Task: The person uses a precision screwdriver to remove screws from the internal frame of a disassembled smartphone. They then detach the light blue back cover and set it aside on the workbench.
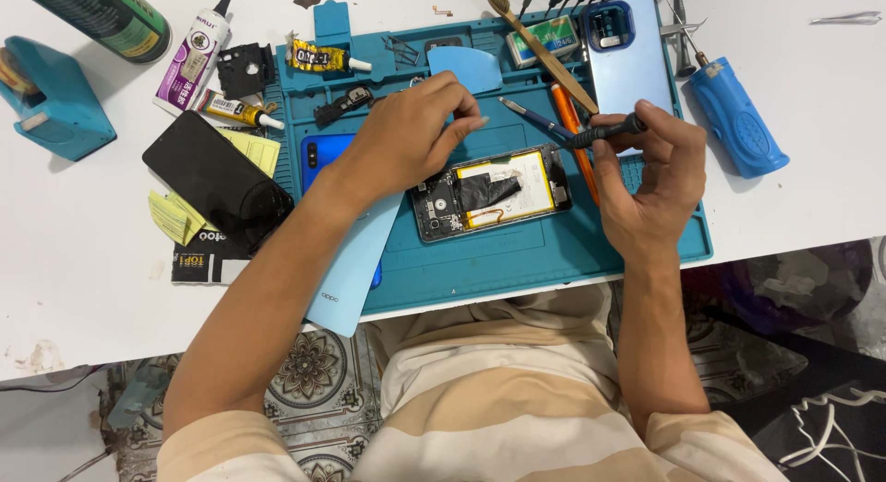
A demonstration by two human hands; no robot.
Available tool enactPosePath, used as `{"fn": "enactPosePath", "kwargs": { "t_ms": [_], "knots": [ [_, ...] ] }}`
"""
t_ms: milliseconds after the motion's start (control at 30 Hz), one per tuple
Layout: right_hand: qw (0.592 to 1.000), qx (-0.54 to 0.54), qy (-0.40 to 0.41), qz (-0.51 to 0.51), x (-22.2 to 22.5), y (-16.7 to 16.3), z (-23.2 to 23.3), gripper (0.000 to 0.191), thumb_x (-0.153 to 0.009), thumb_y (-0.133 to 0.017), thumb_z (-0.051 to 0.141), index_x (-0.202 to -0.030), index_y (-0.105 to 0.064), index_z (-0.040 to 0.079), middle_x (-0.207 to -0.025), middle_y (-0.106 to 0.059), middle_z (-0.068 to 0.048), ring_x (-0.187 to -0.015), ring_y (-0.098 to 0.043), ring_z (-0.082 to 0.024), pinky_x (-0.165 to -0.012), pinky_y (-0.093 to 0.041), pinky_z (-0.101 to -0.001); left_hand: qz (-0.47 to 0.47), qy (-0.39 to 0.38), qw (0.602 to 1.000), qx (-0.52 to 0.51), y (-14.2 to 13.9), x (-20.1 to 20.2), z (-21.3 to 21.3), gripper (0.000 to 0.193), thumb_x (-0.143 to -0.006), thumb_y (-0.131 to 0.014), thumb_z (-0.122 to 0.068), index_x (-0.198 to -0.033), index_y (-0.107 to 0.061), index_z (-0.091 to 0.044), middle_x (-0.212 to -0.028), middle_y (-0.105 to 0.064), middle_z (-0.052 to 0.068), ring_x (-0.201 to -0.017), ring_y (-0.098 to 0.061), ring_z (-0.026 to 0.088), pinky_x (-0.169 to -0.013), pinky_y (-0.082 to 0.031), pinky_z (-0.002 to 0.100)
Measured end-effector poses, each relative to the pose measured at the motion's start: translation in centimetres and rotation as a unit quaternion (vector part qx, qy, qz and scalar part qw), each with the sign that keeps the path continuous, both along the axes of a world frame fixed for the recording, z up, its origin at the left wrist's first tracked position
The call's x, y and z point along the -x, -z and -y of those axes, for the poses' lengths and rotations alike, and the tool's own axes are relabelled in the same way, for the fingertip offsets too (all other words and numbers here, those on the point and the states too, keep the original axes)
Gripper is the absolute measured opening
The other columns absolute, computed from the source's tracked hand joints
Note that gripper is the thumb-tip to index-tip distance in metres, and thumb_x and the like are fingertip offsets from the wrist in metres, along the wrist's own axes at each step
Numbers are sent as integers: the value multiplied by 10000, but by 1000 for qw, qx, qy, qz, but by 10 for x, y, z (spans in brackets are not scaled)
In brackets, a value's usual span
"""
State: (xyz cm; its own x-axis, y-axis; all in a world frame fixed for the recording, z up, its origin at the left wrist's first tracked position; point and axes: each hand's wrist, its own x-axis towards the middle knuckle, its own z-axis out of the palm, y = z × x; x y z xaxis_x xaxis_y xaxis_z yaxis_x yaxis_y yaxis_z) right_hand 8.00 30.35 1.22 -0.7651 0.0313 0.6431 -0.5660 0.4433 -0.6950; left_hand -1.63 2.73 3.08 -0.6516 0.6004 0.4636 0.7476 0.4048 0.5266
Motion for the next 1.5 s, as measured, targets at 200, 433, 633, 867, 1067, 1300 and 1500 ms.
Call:
{"fn": "enactPosePath", "kwargs": {
  "t_ms": [200,433,633,867,1067,1300,1500],
  "knots": [
    [995,31,7,-95,-19,2,19,464,-1048,-703,-181,-1312,-379,19,-1254,-541,-178,-1134,-756,-361,-900,-669,-342,122,45,987,-96,0,0,-2,266,-1082,-620,-225,-943,-664,-3,-838,-650,76,-666,-568,157,-608,-457,311],
    [986,85,-14,-143,-17,19,51,463,-1002,-680,-172,-1245,-343,33,-1227,-471,-124,-1141,-729,-403,-916,-618,-394,153,57,975,-148,2,4,0,362,-1120,-559,-297,-921,-636,-5,-798,-633,33,-656,-507,101,-601,-434,284],
    [988,102,-11,-119,-18,29,52,437,-1048,-634,-183,-1256,-333,55,-1240,-536,-144,-1166,-721,-401,-958,-607,-407,143,94,975,-140,7,1,0,374,-1124,-560,-328,-956,-650,-6,-818,-609,52,-693,-513,118,-625,-432,299],
    [989,113,-10,-98,-20,30,52,442,-1049,-639,-171,-1262,-333,68,-1236,-520,-148,-1171,-718,-383,-952,-610,-392,164,103,971,-141,8,-2,-5,389,-1118,-551,-355,-967,-655,-11,-816,-605,51,-693,-511,121,-626,-436,305],
    [988,113,-9,-103,-19,27,51,426,-1069,-621,-158,-1269,-328,78,-1242,-587,-200,-1183,-720,-360,-969,-608,-393,172,92,972,-130,10,-1,-6,392,-1123,-540,-355,-951,-641,-18,-779,-580,48,-673,-488,124,-612,-420,307],
    [989,115,-14,-90,-19,26,51,428,-1073,-631,-153,-1269,-329,78,-1186,-618,-243,-1186,-716,-359,-986,-604,-396,167,93,973,-129,10,-1,-6,390,-1123,-540,-349,-955,-640,-12,-777,-582,55,-673,-494,126,-608,-414,313],
    [990,121,-17,-73,-20,24,50,425,-1085,-629,-149,-1271,-327,85,-1189,-642,-258,-1194,-718,-351,-1010,-649,-393,182,91,971,-123,10,-2,-8,388,-1111,-547,-350,-955,-645,-8,-780,-597,62,-668,-502,134,-603,-419,314]
  ]
}}
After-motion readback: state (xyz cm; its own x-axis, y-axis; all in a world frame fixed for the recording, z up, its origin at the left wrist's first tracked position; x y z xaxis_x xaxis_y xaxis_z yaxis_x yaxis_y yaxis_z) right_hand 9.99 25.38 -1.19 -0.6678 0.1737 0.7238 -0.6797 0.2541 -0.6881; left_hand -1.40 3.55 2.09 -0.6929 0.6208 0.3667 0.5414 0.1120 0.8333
